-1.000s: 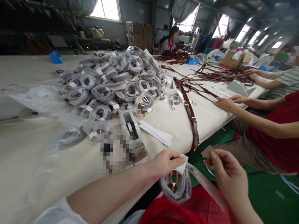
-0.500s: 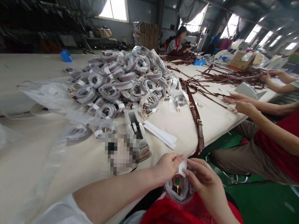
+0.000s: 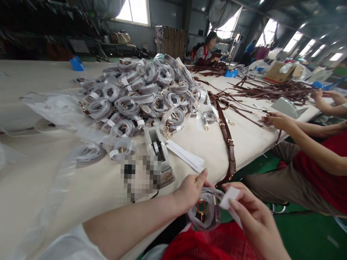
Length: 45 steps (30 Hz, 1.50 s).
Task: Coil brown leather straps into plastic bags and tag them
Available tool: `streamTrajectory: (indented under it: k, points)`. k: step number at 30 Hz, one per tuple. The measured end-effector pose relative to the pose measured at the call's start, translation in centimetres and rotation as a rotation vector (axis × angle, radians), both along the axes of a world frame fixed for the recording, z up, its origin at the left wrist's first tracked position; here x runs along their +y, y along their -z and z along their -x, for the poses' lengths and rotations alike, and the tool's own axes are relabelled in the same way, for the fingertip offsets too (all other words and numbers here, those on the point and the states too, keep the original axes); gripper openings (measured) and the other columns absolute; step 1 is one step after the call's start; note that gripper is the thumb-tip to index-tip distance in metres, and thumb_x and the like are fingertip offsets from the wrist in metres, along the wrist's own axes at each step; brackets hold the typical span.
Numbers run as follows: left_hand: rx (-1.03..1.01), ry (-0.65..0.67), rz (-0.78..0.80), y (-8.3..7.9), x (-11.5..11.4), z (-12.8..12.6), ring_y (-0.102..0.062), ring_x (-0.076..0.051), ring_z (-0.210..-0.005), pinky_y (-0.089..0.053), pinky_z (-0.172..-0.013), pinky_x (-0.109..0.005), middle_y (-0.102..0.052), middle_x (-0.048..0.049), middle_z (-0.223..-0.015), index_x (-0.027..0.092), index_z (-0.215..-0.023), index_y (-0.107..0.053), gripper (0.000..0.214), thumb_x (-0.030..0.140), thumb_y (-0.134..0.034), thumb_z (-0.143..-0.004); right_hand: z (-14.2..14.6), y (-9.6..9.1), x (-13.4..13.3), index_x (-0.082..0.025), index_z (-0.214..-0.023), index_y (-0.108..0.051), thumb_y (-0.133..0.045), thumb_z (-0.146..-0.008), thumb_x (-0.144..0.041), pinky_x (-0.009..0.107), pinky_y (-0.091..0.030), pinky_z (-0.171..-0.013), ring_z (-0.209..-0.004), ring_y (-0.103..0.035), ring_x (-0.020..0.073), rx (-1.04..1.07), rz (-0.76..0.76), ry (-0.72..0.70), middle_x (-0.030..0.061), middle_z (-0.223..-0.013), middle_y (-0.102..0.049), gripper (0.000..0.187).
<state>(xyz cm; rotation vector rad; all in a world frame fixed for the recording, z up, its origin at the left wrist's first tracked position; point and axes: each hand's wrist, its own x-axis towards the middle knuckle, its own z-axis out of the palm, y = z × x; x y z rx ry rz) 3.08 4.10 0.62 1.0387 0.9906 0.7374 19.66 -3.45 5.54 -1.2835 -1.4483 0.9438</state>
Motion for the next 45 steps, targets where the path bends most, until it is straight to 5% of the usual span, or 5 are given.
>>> streamTrajectory:
  k: [8, 16, 26, 36, 45]
  points:
    - [0.034, 0.037, 0.033, 0.8, 0.7, -0.2, -0.053, -0.015, -0.056, -0.04, -0.053, -0.026, -0.061, -0.0036, -0.062, 0.012, -0.073, -0.067, 0.06, 0.07, -0.052, -0.079, -6.1, -2.1, -0.4, -0.027, -0.109, -0.069, -0.068, -0.084, -0.04, 0.04, -0.057, -0.086, -0.1, -0.068, 0.0287, -0.748, 0.0, -0.092, 0.0098, -0.114, -0.07, 0.028]
    - [0.165, 0.333, -0.19, -0.7, -0.9, 0.4, -0.053, -0.014, -0.064, -0.04, -0.06, -0.025, -0.061, -0.0022, -0.068, 0.013, -0.075, -0.066, 0.058, 0.067, -0.046, -0.085, 1.2, 2.0, 0.3, -0.021, -0.118, -0.061, -0.036, -0.101, -0.042, 0.036, -0.055, -0.087, -0.101, -0.068, 0.025, -0.494, 0.208, -0.298, 0.0104, -0.109, -0.073, 0.036]
    - [-0.033, 0.781, 0.092, -1.0, 0.6, 1.6, -0.054, -0.011, -0.065, -0.041, -0.055, -0.022, -0.06, 0.0026, -0.079, 0.017, -0.097, -0.059, 0.066, 0.047, -0.091, -0.047, -1.9, 1.3, -0.6, -0.022, -0.078, -0.053, -0.031, -0.099, -0.053, 0.029, -0.043, -0.063, -0.066, -0.058, 0.0193, -0.703, 0.343, -0.265, 0.0018, -0.072, -0.061, 0.044]
    - [-0.069, 0.677, 0.203, -0.5, 0.7, 1.5, -0.056, -0.01, -0.066, -0.042, -0.057, -0.022, -0.061, 0.0013, -0.084, 0.017, -0.098, -0.061, 0.068, 0.036, -0.094, -0.042, -4.0, 0.5, -2.2, -0.023, -0.083, -0.055, -0.032, -0.099, -0.055, 0.03, -0.042, -0.065, -0.069, -0.059, 0.02, -0.711, 0.406, -0.225, 0.0023, -0.076, -0.064, 0.042]
    - [-0.248, 0.095, 0.157, -1.7, 0.4, 0.8, -0.051, -0.004, -0.059, -0.039, -0.054, -0.019, -0.06, -0.001, -0.095, 0.015, -0.096, -0.058, 0.066, 0.037, -0.093, -0.045, 2.9, 5.8, -3.3, -0.02, -0.091, -0.06, -0.051, -0.092, -0.05, 0.029, -0.052, -0.067, -0.076, -0.064, 0.0223, -0.291, 0.228, 0.041, 0.0068, -0.083, -0.071, 0.031]
